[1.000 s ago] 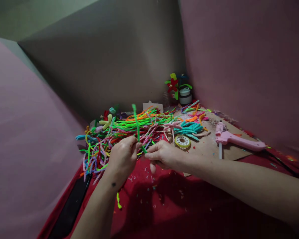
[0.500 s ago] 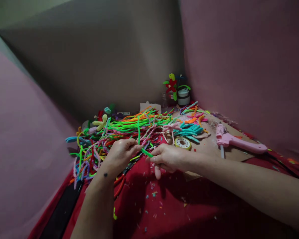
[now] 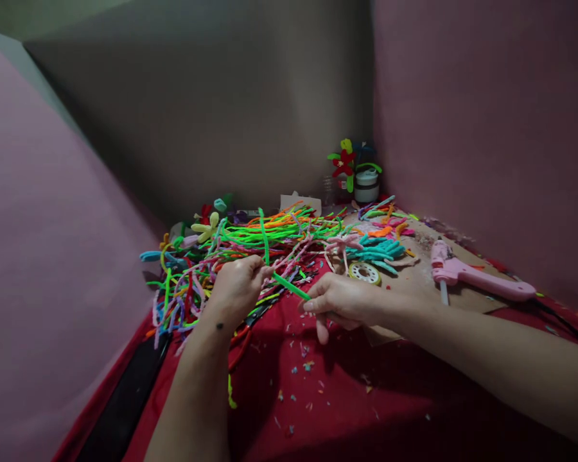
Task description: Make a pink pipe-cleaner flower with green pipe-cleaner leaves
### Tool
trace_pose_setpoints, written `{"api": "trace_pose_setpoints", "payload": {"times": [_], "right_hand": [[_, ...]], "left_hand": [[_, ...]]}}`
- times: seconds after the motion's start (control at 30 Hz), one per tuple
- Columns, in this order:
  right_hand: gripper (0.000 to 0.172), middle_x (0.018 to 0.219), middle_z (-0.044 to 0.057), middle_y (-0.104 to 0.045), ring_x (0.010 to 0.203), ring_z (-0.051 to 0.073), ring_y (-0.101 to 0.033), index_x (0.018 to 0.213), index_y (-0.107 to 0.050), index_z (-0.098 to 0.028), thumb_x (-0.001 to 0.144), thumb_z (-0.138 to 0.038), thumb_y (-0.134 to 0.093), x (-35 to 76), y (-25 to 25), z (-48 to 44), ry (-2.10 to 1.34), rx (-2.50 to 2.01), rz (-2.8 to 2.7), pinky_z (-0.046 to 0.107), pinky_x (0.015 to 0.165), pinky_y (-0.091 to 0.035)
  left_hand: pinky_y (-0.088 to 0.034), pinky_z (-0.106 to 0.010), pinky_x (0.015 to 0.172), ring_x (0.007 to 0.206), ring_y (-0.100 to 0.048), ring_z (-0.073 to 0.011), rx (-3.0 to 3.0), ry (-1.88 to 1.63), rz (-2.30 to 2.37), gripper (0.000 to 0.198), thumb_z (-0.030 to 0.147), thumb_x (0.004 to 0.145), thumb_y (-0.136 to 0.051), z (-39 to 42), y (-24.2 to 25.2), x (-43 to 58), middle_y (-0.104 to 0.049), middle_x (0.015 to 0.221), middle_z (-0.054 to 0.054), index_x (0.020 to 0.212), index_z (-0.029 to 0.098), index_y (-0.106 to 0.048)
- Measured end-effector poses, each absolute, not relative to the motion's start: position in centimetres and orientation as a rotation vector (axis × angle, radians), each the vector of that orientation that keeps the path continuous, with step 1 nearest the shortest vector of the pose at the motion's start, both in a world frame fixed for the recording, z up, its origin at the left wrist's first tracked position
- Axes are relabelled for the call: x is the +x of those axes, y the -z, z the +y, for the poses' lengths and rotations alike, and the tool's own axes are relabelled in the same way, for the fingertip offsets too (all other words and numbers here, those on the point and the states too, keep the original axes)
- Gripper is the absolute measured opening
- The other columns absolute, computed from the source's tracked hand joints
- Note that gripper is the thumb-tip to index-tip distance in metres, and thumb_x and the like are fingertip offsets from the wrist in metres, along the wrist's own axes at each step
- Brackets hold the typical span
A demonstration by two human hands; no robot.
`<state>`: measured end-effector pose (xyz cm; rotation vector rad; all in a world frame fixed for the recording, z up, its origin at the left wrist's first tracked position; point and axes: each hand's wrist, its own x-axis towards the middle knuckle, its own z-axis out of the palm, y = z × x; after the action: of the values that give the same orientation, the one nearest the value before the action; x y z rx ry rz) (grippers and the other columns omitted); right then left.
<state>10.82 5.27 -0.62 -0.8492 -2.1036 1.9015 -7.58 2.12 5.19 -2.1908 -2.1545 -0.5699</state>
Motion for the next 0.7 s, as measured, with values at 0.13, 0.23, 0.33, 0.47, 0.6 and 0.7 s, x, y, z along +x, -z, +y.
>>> {"api": "trace_pose_setpoints", "payload": {"times": [0.13,0.23,0.33,0.47,0.6,0.7], "right_hand": [[0.026,0.08,0.009,-0.069,0.059,0.015,-0.057,0.098,-0.06,-0.013,0.087,-0.034,-0.049,11.3,0.0,5.6,-0.879,-0.854,-2.331,0.028,0.055,-0.045],[0.035,0.119,0.012,-0.059,0.103,0.022,-0.051,0.123,-0.049,-0.015,0.088,-0.018,-0.045,11.2,-0.3,5.7,-0.131,-0.63,-2.149,0.04,0.09,-0.039],[0.033,0.119,0.01,-0.058,0.116,0.022,-0.042,0.118,-0.053,-0.014,0.088,-0.01,-0.041,11.0,-0.1,6.0,0.136,-0.431,-2.163,0.042,0.099,-0.03],[0.022,0.078,0.008,-0.064,0.084,0.019,-0.053,0.083,-0.064,-0.014,0.088,-0.014,-0.042,10.9,0.3,5.9,0.177,-0.434,-2.242,0.038,0.083,-0.038],[0.018,0.066,0.006,-0.06,0.061,0.013,-0.048,0.071,-0.062,-0.012,0.082,-0.014,-0.048,10.9,-0.4,4.6,-0.166,-0.671,-2.181,0.026,0.058,-0.035],[0.02,0.052,-0.001,-0.05,0.049,0.008,-0.038,0.06,-0.058,-0.013,0.079,-0.016,-0.051,10.8,-1.1,3.9,-0.535,-0.791,-2.076,0.023,0.051,-0.028]], "left_hand": [[-0.025,-0.024,0.05,0.05,-0.036,-0.0117,-2.342,0.551,-2.123,0.026,0.034,0.075,-0.047,2.2,-5.0,-7.9,-0.041,0.049,0.003,0.053,0.02,-0.047],[-0.024,-0.023,0.049,0.051,-0.032,-0.0106,-2.533,0.557,-2.051,0.029,0.036,0.076,-0.047,2.0,-4.7,-7.5,-0.038,0.05,0.004,0.052,0.019,-0.046],[-0.028,-0.022,0.051,0.055,-0.034,-0.0108,-2.717,0.585,-1.97,0.026,0.035,0.077,-0.048,1.7,-4.4,-7.0,-0.043,0.056,0.003,0.059,0.017,-0.054],[-0.029,-0.021,0.052,0.057,-0.036,-0.0109,-2.809,0.702,-2.021,0.026,0.036,0.078,-0.048,1.4,-4.5,-6.5,-0.044,0.06,0.003,0.064,0.016,-0.057],[-0.026,-0.021,0.048,0.053,-0.033,-0.0097,-2.699,0.969,-2.174,0.027,0.039,0.076,-0.052,1.1,-4.9,-6.2,-0.038,0.054,0.004,0.062,0.016,-0.055],[-0.027,-0.021,0.049,0.053,-0.035,-0.0096,-2.583,1.105,-2.134,0.026,0.036,0.076,-0.053,1.0,-4.9,-5.7,-0.04,0.054,0.004,0.061,0.015,-0.057]]}}
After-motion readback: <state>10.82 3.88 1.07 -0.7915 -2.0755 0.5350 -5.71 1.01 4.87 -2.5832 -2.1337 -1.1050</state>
